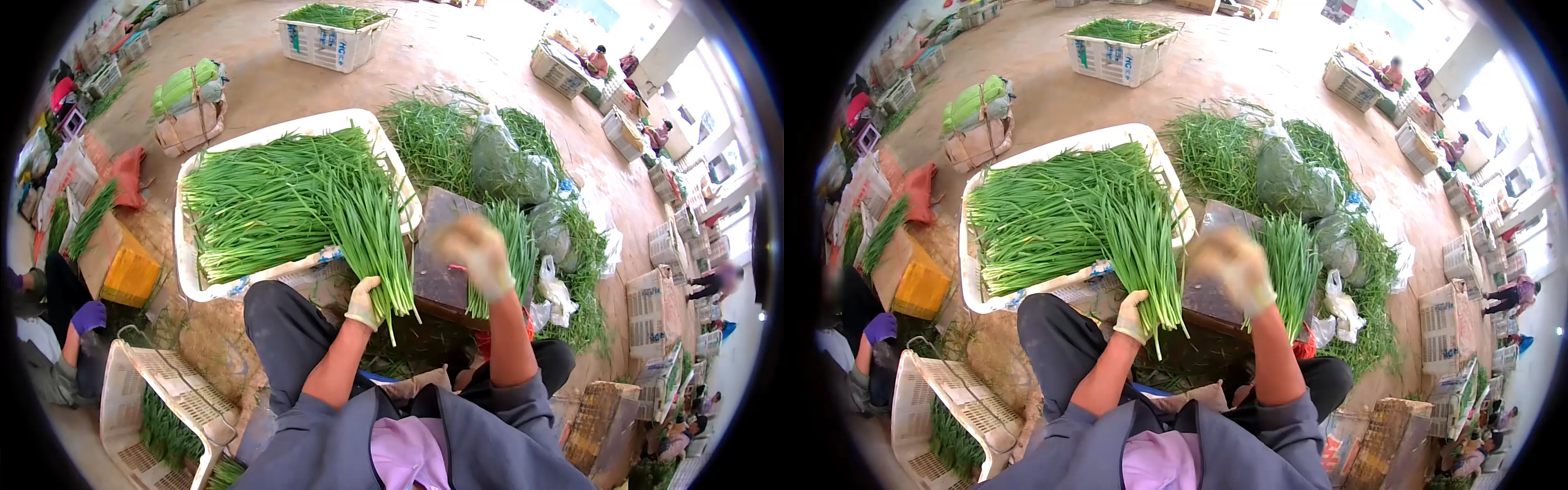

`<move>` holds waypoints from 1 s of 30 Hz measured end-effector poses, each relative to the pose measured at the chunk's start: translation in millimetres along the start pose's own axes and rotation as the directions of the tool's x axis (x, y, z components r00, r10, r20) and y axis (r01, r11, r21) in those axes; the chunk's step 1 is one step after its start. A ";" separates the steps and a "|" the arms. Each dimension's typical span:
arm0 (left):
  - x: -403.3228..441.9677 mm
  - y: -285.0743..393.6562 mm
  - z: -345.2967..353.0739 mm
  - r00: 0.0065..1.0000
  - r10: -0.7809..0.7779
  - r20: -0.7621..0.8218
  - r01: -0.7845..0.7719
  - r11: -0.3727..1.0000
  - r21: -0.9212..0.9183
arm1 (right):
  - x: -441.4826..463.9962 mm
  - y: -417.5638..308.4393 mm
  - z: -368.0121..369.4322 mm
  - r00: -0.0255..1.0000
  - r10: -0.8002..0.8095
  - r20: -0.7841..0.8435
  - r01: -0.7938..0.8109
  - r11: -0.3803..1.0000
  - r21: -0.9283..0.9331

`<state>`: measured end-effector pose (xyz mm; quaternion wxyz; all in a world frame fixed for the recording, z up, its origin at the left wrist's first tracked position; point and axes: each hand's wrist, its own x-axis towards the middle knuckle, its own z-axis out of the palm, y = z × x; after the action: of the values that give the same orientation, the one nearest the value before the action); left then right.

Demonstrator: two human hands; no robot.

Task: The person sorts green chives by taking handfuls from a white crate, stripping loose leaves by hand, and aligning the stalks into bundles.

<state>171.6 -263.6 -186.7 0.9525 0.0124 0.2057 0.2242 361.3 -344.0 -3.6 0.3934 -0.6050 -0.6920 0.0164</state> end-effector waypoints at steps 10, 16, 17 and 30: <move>3.9 -4.6 -0.8 0.998 0.062 -0.027 -0.062 0.998 -0.001 | -92.1 -82.3 84.7 0.550 0.603 0.578 -0.508 0.791 -0.341; -12.0 -0.6 19.9 0.993 0.094 0.072 -0.085 0.989 -0.122 | -57.7 -83.1 62.9 0.634 0.647 0.423 -0.619 0.753 -0.223; -12.9 -1.6 23.4 0.991 0.111 0.070 -0.101 0.987 -0.127 | -50.9 -82.5 63.8 0.673 0.633 0.382 -0.576 0.773 -0.266; -2.2 -5.0 0.0 0.995 0.075 0.061 -0.075 0.997 0.001 | -88.6 42.1 90.8 0.517 0.767 0.380 -0.852 0.503 0.144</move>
<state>171.9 -268.9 -186.4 0.9492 0.0282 0.1762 0.2590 341.1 -367.0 -133.8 0.3319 -0.7806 -0.3571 0.3911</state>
